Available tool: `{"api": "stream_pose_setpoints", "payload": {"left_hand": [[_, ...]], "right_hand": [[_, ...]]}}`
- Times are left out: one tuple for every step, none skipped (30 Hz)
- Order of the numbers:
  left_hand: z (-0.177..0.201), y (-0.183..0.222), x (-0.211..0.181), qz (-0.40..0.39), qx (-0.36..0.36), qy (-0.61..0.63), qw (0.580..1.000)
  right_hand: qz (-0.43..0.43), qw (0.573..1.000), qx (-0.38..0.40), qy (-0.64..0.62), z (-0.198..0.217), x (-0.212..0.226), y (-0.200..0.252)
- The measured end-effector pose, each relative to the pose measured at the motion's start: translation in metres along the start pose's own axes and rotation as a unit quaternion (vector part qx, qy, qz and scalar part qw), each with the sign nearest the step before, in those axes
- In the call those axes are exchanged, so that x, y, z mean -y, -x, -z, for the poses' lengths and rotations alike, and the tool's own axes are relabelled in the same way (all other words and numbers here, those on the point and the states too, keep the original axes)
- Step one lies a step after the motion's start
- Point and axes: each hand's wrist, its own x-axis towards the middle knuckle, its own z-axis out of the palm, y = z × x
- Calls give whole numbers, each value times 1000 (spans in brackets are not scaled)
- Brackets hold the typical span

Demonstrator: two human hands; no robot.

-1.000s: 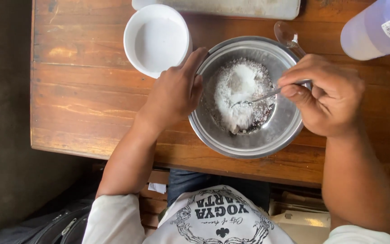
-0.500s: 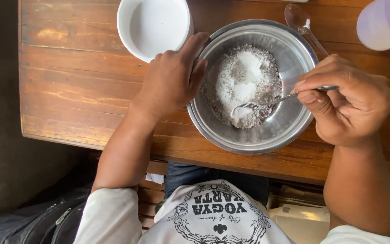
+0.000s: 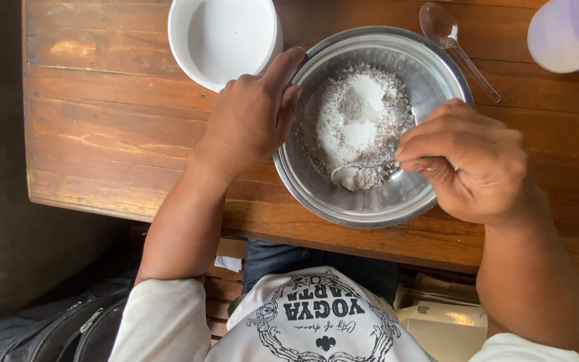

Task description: Mixing flour and water in a bowl using a spoon to create a batter or dough

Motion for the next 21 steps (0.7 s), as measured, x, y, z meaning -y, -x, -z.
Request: {"api": "stream_pose_setpoints", "payload": {"left_hand": [[0,0,0,2,1,1,1000],[0,1,0,1,1,0,1000],[0,1,0,6,0,-11,1000],[-2,1,-1,10,0,-20,1000],[-3,1,0,9,1,-19,1000],[-3,1,0,8,-3,-33,999],[-4,2,1,8,-6,-47,999],[-4,2,0,10,-7,-46,999],[-3,1,-1,15,2,-47,999],[0,0,-1,18,9,-51,998],[-1,1,-1,19,7,-52,998],[-2,1,0,28,13,-53,998],[-3,0,1,37,18,-54,998],[-4,0,1,38,17,-55,998],[-5,1,2,35,13,-54,998],[-6,1,3,31,9,-53,998],[-8,0,3,32,7,-54,998],[-8,1,4,35,11,-61,997],[-8,1,5,38,15,-68,997],[-8,2,5,38,13,-70,997],[-8,2,6,29,9,-68,997]], "right_hand": [[7,1000,10,-5,-2,0,-1],[8,1000,9,-4,-2,-4,3],[5,1000,-10,-22,-2,-8,6],[1,999,-28,-38,-1,-11,11],[-1,999,-28,-36,2,-12,15],[-12,997,-71,-17,6,-14,18],[-24,993,-114,2,10,-15,21],[-25,993,-111,1,10,-16,20],[-22,990,-132,32,10,-17,19],[-17,986,-156,63,10,-18,16],[-14,986,-156,63,10,-19,15],[-27,991,-118,55,10,-21,14],[-40,995,-81,46,10,-22,13],[-39,995,-81,46,9,-22,14],[-44,996,-72,26,7,-21,14],[-48,997,-63,7,6,-20,14],[-46,997,-62,7,6,-18,14],[-61,991,-114,23,5,-17,14],[-76,982,-165,39,4,-16,14],[-74,983,-166,39,5,-21,14],[-63,986,-149,47,7,-27,14]]}}
